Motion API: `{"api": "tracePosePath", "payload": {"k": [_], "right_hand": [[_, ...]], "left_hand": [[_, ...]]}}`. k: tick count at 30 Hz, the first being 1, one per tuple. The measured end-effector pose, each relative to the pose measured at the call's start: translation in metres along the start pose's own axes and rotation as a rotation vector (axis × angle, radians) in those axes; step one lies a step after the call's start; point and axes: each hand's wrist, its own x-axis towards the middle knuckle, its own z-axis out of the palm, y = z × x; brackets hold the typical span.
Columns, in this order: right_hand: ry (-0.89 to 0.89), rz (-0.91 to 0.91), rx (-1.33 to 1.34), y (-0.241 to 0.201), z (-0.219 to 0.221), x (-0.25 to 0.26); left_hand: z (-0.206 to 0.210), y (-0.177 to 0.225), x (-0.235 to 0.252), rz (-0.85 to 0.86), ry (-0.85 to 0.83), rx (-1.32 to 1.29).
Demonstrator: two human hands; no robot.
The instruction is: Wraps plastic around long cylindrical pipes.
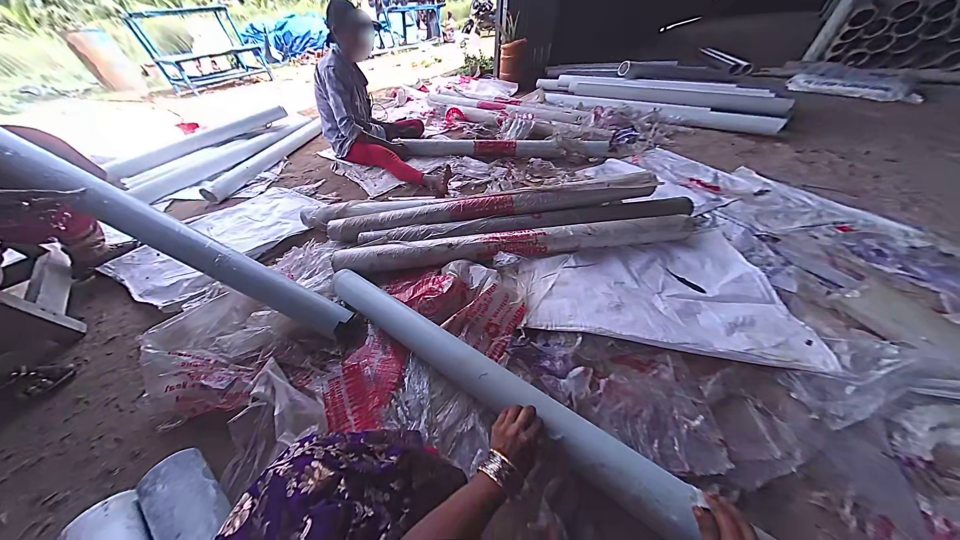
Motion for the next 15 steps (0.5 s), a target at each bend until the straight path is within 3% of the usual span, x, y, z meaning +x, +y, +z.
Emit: {"api": "tracePosePath", "payload": {"k": [9, 15], "right_hand": [[0.071, -0.018, 0.004, -0.01, -0.004, -0.005], [0.025, 0.002, -0.049, -0.013, -0.007, -0.005]], "left_hand": [[0.022, 0.01, -0.011, -0.107, 0.155, -0.118], [0.022, 0.002, -0.013, -0.09, 0.139, -0.187]]}}
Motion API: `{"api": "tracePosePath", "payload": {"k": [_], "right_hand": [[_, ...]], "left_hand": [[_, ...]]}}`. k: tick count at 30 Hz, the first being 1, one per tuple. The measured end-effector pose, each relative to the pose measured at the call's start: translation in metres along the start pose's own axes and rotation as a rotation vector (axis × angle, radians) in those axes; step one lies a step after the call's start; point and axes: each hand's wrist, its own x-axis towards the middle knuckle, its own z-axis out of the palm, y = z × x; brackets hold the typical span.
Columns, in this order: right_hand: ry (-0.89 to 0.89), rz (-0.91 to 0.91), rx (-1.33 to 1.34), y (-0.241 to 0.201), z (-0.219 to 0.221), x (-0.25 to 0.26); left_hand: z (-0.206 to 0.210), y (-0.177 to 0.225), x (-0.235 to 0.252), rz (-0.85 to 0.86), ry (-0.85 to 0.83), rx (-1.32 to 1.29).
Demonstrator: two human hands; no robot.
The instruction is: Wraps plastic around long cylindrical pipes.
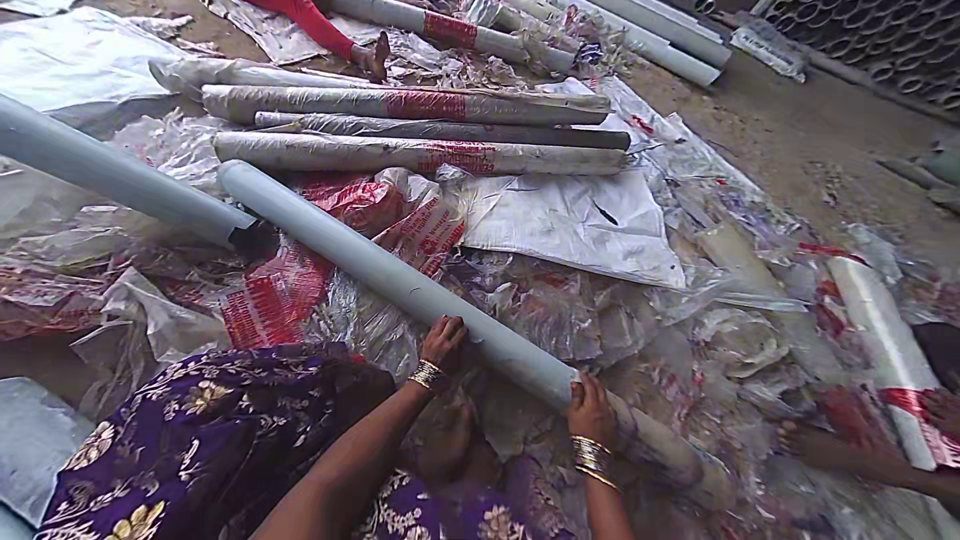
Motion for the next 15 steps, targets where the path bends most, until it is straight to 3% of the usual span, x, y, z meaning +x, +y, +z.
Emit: {"api": "tracePosePath", "payload": {"k": [6, 15], "right_hand": [[0.007, -0.008, -0.023, 0.001, 0.001, 0.0], [-0.007, -0.011, -0.042, -0.001, 0.0, 0.004]], "left_hand": [[-0.012, 0.006, -0.004, -0.202, -0.095, -0.064], [0.001, 0.022, -0.003, -0.243, -0.012, 0.006]]}}
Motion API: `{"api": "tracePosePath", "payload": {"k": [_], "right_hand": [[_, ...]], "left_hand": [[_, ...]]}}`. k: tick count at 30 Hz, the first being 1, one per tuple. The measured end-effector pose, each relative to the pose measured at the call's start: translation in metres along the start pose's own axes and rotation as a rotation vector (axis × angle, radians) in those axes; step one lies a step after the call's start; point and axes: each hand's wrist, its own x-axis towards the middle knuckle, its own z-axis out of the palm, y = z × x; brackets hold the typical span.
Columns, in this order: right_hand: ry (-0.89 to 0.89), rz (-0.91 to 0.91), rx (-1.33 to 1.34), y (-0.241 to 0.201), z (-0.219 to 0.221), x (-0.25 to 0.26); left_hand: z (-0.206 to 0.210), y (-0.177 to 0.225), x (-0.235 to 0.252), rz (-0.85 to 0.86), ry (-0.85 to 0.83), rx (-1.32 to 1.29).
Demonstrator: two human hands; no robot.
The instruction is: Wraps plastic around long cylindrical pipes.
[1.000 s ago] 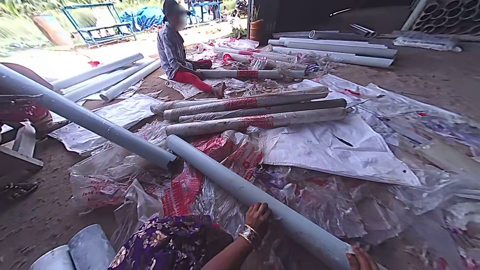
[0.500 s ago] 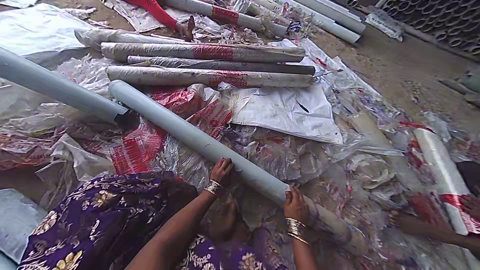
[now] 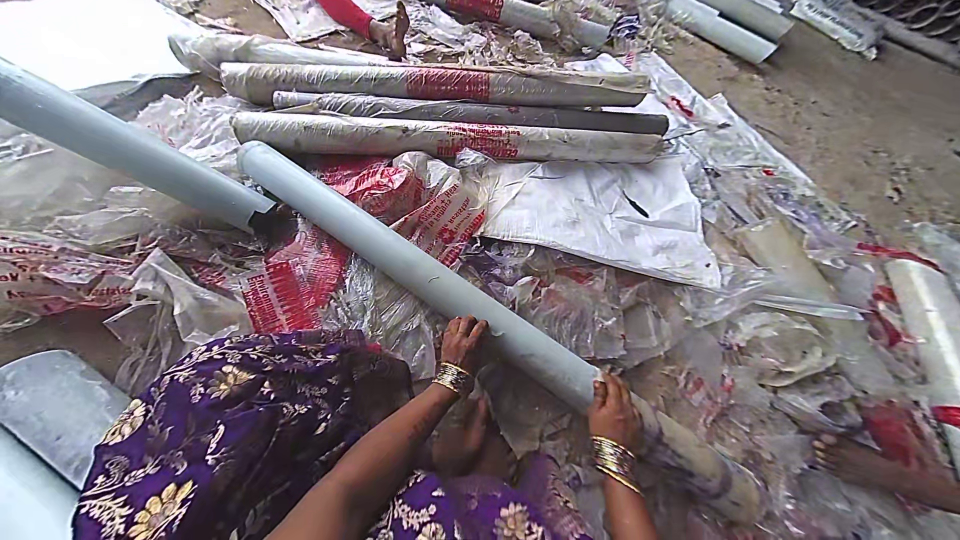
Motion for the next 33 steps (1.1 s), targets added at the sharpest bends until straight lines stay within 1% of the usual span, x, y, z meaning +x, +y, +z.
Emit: {"api": "tracePosePath", "payload": {"k": [2, 5, 6, 9, 11, 13, 17, 21, 24, 26, 29, 33], "right_hand": [[0.006, 0.0, 0.0, 0.0, 0.001, -0.001], [0.001, 0.01, -0.002, -0.002, -0.002, -0.001], [0.011, 0.008, -0.006, -0.003, -0.002, -0.002], [0.014, 0.004, -0.004, -0.003, -0.002, -0.002], [0.019, -0.002, -0.011, -0.003, -0.003, -0.002], [0.004, 0.012, -0.016, -0.004, -0.004, -0.003], [-0.016, 0.024, -0.017, -0.006, -0.007, 0.0], [-0.008, 0.023, -0.021, -0.006, -0.006, -0.002], [-0.005, 0.019, -0.017, -0.006, -0.006, -0.002], [0.008, 0.012, -0.015, -0.005, -0.003, -0.002], [-0.004, 0.025, -0.016, -0.006, -0.004, -0.001], [0.028, -0.001, -0.025, -0.003, 0.0, -0.003]], "left_hand": [[0.004, -0.002, 0.0, 0.024, 0.033, 0.013], [0.002, -0.005, 0.002, 0.077, 0.01, 0.047], [0.0, -0.005, 0.002, 0.089, -0.021, 0.041], [-0.008, -0.007, 0.006, 0.079, -0.088, -0.017], [-0.014, -0.007, 0.008, 0.035, -0.122, -0.078], [-0.015, -0.008, 0.01, 0.056, -0.1, -0.085], [-0.009, -0.011, 0.014, 0.178, -0.047, -0.05], [-0.004, -0.014, 0.014, 0.204, -0.015, -0.006], [-0.004, -0.012, 0.016, 0.2, -0.017, 0.019], [-0.005, -0.008, 0.018, 0.173, -0.058, 0.047], [-0.009, 0.004, 0.021, 0.095, -0.135, 0.169], [-0.005, 0.018, 0.008, 0.057, -0.065, 0.327]]}}
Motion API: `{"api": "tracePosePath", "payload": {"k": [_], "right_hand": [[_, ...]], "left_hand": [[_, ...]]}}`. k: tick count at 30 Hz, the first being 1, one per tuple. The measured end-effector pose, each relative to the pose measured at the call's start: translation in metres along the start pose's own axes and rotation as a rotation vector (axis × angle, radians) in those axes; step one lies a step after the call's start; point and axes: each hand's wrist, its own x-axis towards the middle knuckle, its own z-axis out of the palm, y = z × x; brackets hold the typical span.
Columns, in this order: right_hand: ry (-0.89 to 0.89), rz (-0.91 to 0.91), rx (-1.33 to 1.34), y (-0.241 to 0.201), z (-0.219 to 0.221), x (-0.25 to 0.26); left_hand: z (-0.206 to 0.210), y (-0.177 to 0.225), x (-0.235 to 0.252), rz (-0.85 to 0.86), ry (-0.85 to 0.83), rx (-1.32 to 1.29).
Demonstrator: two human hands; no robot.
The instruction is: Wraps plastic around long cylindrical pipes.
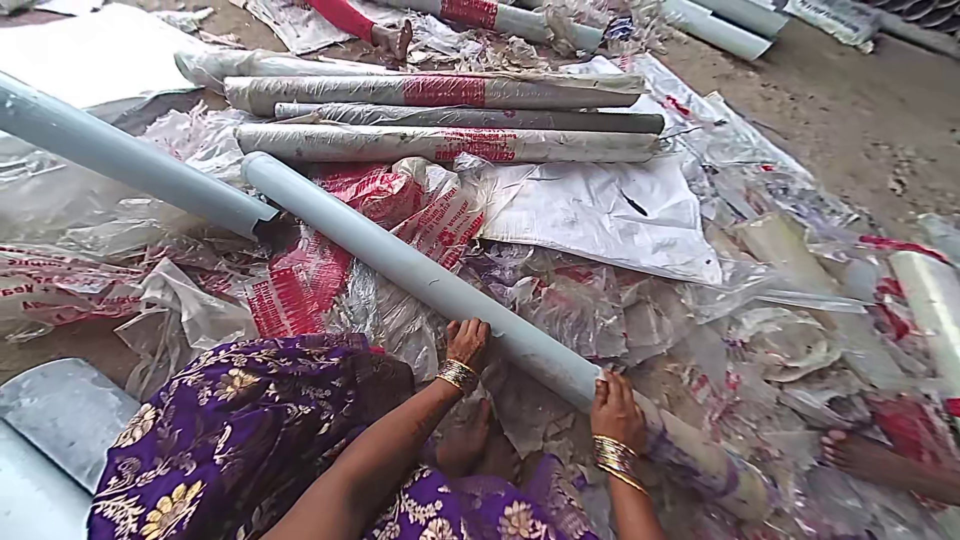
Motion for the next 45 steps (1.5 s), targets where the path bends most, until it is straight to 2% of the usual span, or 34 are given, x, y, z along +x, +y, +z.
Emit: {"api": "tracePosePath", "payload": {"k": [3, 4, 7, 9, 14, 21, 26, 34, 36, 39, 40, 42, 45], "right_hand": [[-0.008, -0.003, -0.018, 0.0, 0.0, 0.001], [-0.003, -0.006, -0.022, 0.0, 0.0, 0.003], [-0.004, 0.0, -0.024, 0.001, 0.002, 0.0], [0.0, 0.006, -0.029, 0.001, 0.002, -0.001], [0.002, 0.015, -0.021, -0.002, 0.001, 0.001], [0.007, 0.013, -0.026, -0.002, 0.001, -0.001], [0.024, 0.016, -0.02, -0.001, 0.004, -0.002], [-0.012, 0.047, -0.043, -0.005, 0.001, -0.003], [-0.017, 0.053, -0.045, -0.005, 0.002, -0.003], [-0.029, 0.054, -0.049, -0.003, 0.001, 0.003], [-0.035, 0.054, -0.048, -0.003, 0.001, 0.005], [-0.045, 0.061, -0.04, -0.005, 0.0, 0.005], [-0.022, 0.048, -0.033, -0.003, 0.0, 0.001]], "left_hand": [[-0.01, 0.007, -0.02, -0.051, -0.275, -0.076], [-0.011, 0.007, -0.025, -0.059, -0.28, -0.104], [-0.007, -0.005, -0.024, -0.013, -0.074, -0.172], [-0.008, -0.014, -0.01, -0.015, -0.032, -0.23], [-0.008, -0.021, 0.005, 0.048, -0.095, -0.218], [-0.02, -0.007, 0.012, -0.037, -0.273, -0.137], [-0.017, 0.0, 0.012, -0.072, -0.2, -0.039], [-0.034, 0.002, 0.018, -0.184, -0.572, -0.159], [-0.036, 0.0, 0.01, -0.091, -0.703, -0.202], [-0.037, 0.005, -0.019, 0.192, -0.898, -0.304], [-0.039, 0.008, -0.026, 0.24, -0.91, -0.328], [-0.042, 0.01, -0.028, 0.222, -0.816, -0.355], [-0.037, 0.001, -0.011, 0.103, -0.459, -0.379]]}}
